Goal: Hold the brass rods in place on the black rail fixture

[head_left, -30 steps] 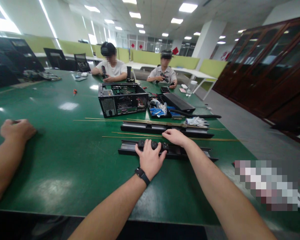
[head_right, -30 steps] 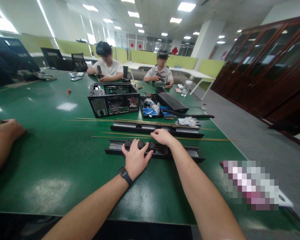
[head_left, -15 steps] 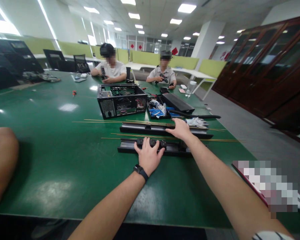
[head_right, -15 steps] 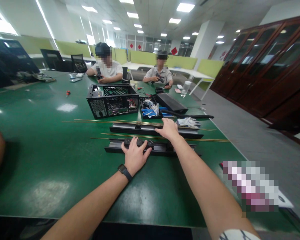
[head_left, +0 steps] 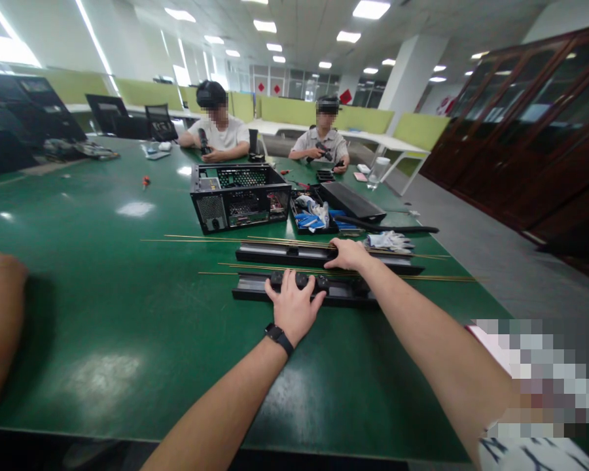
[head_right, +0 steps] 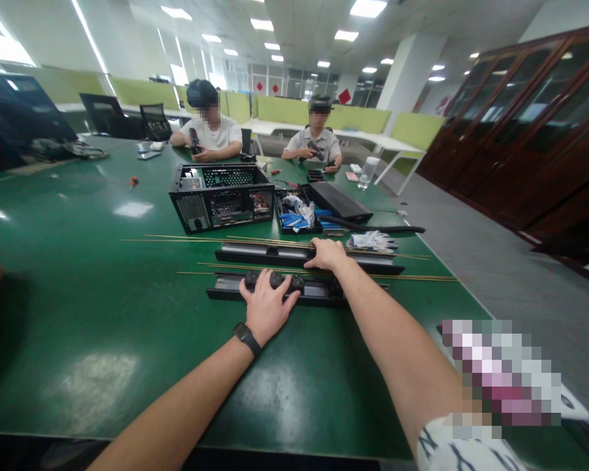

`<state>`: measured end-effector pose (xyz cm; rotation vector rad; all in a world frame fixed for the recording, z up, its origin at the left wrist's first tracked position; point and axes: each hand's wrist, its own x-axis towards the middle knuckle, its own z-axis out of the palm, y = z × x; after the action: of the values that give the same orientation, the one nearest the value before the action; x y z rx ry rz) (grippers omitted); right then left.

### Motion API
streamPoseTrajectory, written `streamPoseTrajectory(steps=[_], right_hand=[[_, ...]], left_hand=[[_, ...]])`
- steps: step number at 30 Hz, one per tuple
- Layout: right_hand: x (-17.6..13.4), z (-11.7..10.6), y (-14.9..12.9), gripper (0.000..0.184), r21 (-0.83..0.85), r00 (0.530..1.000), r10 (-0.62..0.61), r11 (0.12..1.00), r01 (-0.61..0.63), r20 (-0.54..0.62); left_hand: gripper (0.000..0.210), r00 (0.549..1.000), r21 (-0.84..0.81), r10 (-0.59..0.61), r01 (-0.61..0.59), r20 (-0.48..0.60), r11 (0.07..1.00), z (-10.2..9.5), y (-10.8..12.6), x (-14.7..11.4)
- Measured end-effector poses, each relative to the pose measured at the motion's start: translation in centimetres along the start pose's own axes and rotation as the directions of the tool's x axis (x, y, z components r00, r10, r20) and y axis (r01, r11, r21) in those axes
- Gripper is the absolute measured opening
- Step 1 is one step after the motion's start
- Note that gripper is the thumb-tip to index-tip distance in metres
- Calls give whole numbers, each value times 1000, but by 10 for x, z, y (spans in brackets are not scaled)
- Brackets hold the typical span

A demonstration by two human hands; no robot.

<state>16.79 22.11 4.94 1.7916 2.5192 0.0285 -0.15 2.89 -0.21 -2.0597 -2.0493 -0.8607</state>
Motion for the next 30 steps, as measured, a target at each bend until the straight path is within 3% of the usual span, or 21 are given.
streamPoseTrajectory(steps=[4, 9, 22, 30], right_hand=[[-1, -1, 4, 79, -16, 999, -54, 998, 54, -1], [-11, -8, 3, 75, -59, 989, -93, 994, 87, -112], [-45, -71, 7, 73, -78, 962, -86, 995, 68, -260], [-84, -86, 7, 75, -25, 941, -81, 997, 78, -328]], left_hand=[[41, 1000, -3, -7, 7, 5, 1000, 0, 0, 2], [42, 1000, -12, -9, 9, 22, 1000, 0, 1, 2], [43, 1000, -18, -5, 5, 7, 1000, 0, 1, 1], [42, 1000, -1, 2, -2, 5, 1000, 11, -1, 15]])
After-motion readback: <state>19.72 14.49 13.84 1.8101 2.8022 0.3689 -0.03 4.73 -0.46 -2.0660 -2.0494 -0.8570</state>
